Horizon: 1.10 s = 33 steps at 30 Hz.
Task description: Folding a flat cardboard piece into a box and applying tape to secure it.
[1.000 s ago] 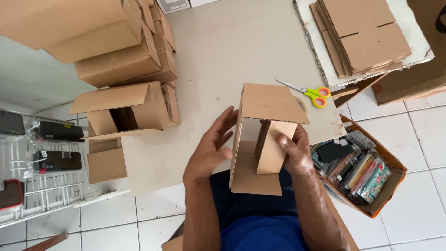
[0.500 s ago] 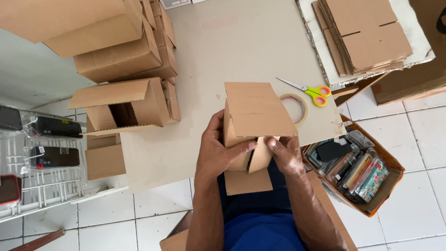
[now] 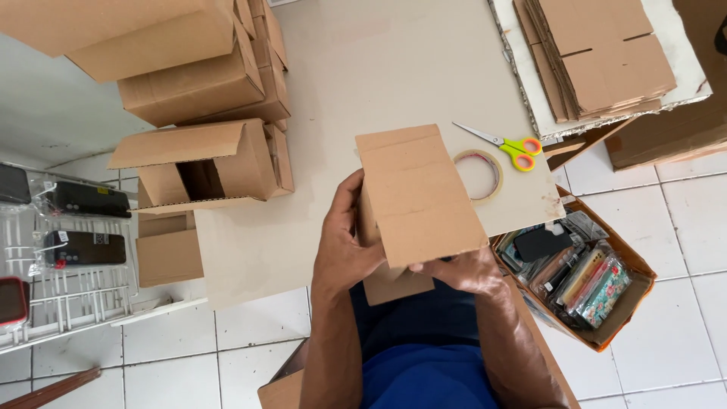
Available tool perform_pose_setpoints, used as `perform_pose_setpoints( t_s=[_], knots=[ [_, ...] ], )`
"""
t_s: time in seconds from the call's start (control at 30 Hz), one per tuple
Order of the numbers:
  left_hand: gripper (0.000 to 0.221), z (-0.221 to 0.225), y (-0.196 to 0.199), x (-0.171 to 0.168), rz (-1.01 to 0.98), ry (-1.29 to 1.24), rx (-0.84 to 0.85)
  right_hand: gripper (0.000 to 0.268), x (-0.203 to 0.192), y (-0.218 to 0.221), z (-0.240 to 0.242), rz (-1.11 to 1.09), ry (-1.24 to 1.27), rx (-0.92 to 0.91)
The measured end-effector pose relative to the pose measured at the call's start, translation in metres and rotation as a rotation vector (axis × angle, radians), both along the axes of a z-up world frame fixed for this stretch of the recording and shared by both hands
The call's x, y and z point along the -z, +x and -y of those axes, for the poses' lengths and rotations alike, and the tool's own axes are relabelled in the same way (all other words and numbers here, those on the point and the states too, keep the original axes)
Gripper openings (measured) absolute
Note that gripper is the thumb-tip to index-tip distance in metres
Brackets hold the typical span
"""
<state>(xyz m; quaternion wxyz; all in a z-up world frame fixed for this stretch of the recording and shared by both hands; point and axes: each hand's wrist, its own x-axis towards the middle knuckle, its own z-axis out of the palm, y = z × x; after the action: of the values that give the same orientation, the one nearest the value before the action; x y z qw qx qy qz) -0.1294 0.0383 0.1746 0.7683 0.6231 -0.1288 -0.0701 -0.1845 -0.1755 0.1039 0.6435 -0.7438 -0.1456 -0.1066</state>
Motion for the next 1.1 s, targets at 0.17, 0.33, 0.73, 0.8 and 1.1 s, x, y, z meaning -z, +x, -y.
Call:
perform_pose_setpoints(
  t_s=[0.17, 0.33, 0.73, 0.8, 1.1],
  knots=[
    [0.102, -0.011, 0.005, 0.018, 0.099, -0.170, 0.031, 0.042, -0.004, 0.000, 0.005, -0.008, 0.084, 0.057],
    [0.097, -0.017, 0.005, 0.044, 0.045, -0.350, 0.057, 0.036, -0.013, -0.001, 0.011, -0.022, 0.186, 0.147],
    [0.045, -0.038, -0.013, 0.019, -0.122, -0.515, 0.273, 0.027, -0.084, 0.026, -0.020, 0.201, -0.039, 0.321],
    [0.047, -0.044, -0.016, 0.020, -0.139, -0.522, 0.191, 0.033, -0.060, 0.029, -0.010, 0.354, 0.063, 0.498],
    [0.044, -0.047, -0.019, 0.015, -0.090, -0.470, 0.011, 0.027, -0.033, -0.010, 0.019, 0.123, 0.363, 0.050]
  ],
)
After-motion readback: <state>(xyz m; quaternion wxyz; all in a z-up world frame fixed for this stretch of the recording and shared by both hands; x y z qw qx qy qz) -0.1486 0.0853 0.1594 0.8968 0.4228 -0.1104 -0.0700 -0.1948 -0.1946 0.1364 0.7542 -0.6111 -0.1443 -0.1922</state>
